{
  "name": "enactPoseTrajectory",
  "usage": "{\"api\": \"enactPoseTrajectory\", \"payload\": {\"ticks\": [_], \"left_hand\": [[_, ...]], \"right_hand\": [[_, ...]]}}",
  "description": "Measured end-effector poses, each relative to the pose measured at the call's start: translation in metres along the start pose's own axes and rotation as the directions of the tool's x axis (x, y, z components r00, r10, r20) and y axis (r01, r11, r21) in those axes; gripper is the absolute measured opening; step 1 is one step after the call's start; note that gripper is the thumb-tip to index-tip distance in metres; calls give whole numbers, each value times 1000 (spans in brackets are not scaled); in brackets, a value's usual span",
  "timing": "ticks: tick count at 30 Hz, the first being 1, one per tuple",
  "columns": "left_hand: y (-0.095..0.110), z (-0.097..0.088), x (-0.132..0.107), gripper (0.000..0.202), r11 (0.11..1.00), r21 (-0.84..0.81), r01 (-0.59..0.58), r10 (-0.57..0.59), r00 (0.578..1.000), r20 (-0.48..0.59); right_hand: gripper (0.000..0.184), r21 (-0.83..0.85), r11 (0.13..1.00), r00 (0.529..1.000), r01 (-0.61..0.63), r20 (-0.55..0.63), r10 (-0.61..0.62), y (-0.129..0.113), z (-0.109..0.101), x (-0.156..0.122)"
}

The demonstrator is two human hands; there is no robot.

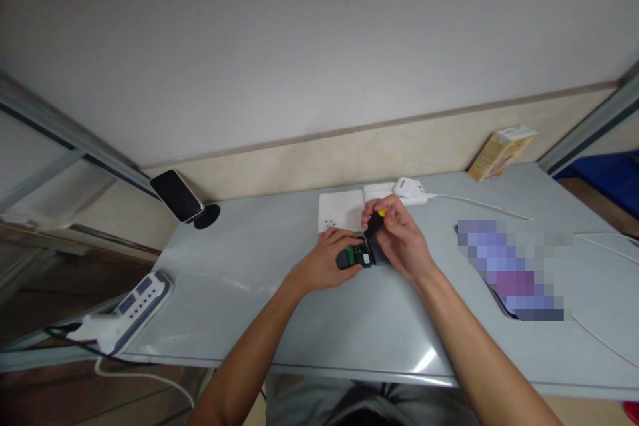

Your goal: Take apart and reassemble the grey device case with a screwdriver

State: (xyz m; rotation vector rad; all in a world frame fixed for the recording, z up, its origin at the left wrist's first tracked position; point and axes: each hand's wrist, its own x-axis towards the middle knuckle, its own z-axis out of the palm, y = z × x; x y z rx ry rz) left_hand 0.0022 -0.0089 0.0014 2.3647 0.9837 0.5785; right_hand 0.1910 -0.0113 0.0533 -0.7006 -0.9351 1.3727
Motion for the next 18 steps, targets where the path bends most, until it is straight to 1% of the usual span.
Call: {"api": "enactPoseTrajectory", "payload": {"ticks": [4,8,11,15,18], "left_hand": [[0,1,1,39,1000,-3,-4,4,1000,-31],[0,1,1,40,1000,-9,0,0,1000,-31],[-1,2,1,41,1000,3,9,-9,1000,-25],[0,2,0,41,1000,7,10,-10,1000,-18],[1,1,0,40,1000,7,10,-10,1000,-19]], "right_hand": [[43,-19,1000,1000,4,16,-3,6,3,1],[40,19,1000,998,24,-58,-22,13,13,0],[43,64,997,998,46,-51,-43,14,18,-2],[35,47,997,998,59,-4,-59,12,13,-6],[29,3,998,998,67,-5,-67,9,4,-6]]}}
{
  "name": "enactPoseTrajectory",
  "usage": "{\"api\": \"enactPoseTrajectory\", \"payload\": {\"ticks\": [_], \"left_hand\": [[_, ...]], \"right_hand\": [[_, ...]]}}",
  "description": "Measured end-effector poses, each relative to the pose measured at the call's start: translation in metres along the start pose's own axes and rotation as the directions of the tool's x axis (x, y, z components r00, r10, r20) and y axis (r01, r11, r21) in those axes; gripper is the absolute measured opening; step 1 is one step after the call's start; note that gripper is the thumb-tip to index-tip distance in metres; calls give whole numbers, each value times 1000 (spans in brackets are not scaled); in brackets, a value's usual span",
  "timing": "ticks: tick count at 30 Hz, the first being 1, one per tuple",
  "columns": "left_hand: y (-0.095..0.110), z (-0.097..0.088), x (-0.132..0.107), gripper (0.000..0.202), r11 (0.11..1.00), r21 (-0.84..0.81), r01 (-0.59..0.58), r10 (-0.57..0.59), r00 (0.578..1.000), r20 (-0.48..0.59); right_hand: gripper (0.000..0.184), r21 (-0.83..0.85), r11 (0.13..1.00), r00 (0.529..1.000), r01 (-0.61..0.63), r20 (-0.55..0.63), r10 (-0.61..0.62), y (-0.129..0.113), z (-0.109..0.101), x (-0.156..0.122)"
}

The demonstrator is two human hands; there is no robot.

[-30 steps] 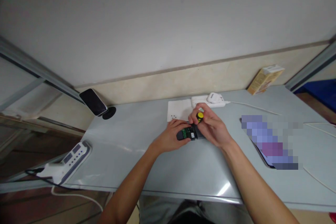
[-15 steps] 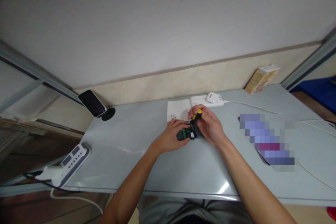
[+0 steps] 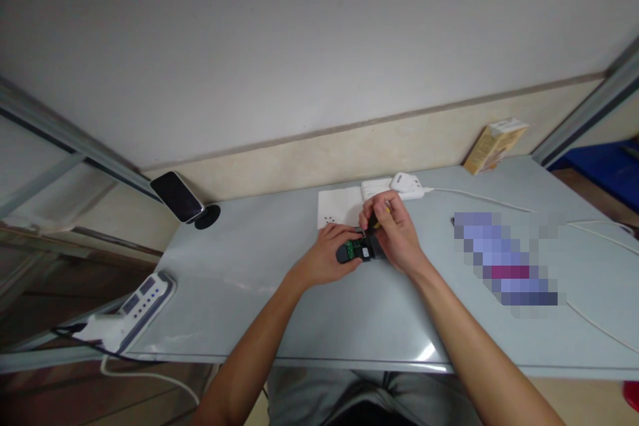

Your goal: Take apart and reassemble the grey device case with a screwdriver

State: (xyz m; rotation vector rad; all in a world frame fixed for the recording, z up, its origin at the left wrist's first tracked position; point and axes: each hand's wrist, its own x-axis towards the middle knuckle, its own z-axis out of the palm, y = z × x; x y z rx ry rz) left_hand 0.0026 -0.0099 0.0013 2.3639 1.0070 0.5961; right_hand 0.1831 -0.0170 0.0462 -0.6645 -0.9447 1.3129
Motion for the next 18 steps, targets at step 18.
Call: {"api": "enactPoseTrajectory", "payload": {"ticks": [18], "left_hand": [[-2,0,1,42,1000,-21,-11,11,1000,-16]], "right_hand": [[29,46,999,998,-28,64,25,13,16,14]]}}
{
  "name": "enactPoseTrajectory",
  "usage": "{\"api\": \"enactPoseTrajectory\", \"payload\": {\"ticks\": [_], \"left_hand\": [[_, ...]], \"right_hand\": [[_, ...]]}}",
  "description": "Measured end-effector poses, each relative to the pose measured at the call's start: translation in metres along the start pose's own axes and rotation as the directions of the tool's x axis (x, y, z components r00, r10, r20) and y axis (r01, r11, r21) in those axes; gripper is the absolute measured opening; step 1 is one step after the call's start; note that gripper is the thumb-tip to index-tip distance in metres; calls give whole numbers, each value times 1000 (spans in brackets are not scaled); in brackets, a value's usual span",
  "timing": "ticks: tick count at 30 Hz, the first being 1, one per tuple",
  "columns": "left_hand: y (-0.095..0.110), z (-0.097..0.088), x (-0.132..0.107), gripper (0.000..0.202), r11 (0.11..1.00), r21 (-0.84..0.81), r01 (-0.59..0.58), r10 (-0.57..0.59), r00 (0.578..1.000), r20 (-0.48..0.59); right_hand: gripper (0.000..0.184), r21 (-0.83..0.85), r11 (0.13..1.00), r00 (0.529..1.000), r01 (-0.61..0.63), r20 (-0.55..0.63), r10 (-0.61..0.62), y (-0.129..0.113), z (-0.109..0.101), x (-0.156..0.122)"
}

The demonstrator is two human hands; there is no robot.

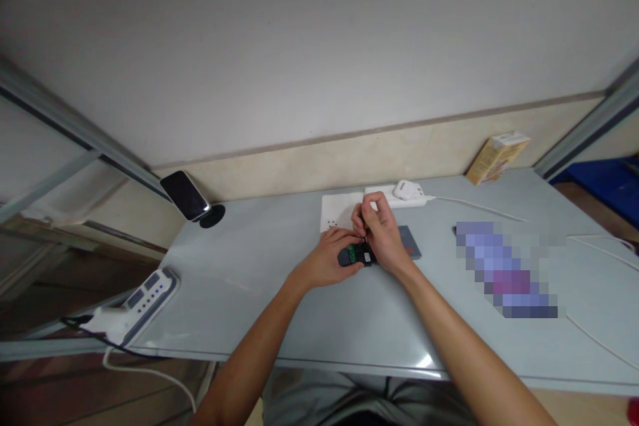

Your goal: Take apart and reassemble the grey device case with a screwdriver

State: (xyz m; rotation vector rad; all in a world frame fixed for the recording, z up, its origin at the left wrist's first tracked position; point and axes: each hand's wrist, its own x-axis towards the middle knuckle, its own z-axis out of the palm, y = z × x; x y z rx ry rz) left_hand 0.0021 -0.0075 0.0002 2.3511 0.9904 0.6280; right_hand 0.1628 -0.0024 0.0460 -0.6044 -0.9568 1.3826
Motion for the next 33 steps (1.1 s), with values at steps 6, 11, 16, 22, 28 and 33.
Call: {"api": "enactPoseTrajectory", "payload": {"ticks": [6,11,16,22,28,33], "left_hand": [[-2,4,0,40,999,8,-35,35,999,-37],[-3,4,-1,40,1000,3,-30,30,999,-31],[0,1,-1,41,1000,-8,-21,21,1000,-23],[2,0,0,40,1000,0,-11,11,1000,-14],[3,-1,0,46,1000,13,0,0,1000,4],[1,0,0,46,1000,1,-23,23,1000,-10]], "right_hand": [[21,-174,983,996,51,80,-37,-11,-19,-4],[33,-65,997,991,-49,118,56,-7,-16,0],[37,42,999,997,19,-74,-15,-3,-11,3],[29,17,1000,997,22,-79,-21,-11,-23,1],[30,-26,998,997,58,-58,-59,-11,-31,-2],[31,-45,999,999,12,-42,-14,-9,-30,0]]}}
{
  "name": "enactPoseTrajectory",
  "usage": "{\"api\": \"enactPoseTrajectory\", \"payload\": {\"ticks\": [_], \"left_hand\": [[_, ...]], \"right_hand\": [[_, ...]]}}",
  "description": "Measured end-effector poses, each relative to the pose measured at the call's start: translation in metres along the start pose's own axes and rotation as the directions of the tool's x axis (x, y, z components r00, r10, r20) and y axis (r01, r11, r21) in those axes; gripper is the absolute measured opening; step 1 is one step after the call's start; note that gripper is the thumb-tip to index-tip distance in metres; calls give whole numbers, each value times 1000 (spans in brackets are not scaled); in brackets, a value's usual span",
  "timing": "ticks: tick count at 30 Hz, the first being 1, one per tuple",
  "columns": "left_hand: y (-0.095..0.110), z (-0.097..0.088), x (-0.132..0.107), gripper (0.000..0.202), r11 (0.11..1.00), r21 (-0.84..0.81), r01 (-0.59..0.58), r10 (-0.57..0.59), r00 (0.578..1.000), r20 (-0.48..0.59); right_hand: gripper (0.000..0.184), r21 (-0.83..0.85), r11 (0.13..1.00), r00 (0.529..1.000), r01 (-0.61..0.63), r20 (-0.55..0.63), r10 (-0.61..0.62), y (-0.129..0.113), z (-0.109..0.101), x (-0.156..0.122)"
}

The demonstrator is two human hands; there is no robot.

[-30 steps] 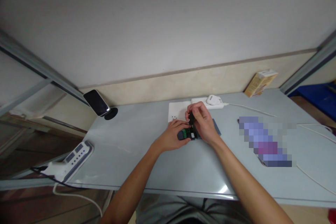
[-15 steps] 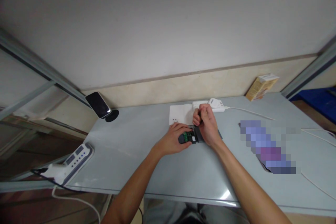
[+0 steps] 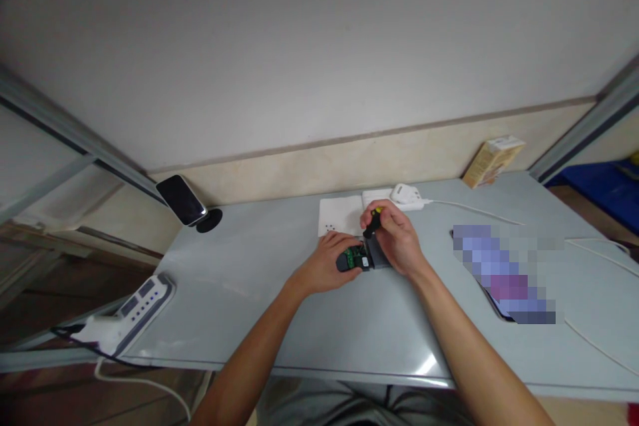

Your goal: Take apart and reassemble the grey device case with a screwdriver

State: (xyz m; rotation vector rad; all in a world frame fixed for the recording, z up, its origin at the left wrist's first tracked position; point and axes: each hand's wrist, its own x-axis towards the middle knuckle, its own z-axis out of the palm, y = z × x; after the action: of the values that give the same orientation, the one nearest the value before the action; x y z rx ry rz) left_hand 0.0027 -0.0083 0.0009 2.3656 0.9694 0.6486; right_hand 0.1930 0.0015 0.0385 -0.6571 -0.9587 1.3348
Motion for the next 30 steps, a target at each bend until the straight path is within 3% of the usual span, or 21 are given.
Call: {"api": "enactPoseTrajectory", "payload": {"ticks": [9,17,25,30], "left_hand": [[2,-1,1,43,1000,17,16,-17,1000,10],[2,-1,0,43,999,19,30,-30,999,22],[1,-2,1,44,999,29,23,-23,1000,20],[2,-2,1,44,1000,25,14,-14,1000,19]], "right_hand": [[27,97,995,999,-39,-11,40,-4,12,-2],[34,13,1000,1000,-9,-19,10,-9,7,1],[35,116,993,995,-20,-96,32,0,16,1],[32,70,998,998,0,-61,5,-1,16,-3]]}}
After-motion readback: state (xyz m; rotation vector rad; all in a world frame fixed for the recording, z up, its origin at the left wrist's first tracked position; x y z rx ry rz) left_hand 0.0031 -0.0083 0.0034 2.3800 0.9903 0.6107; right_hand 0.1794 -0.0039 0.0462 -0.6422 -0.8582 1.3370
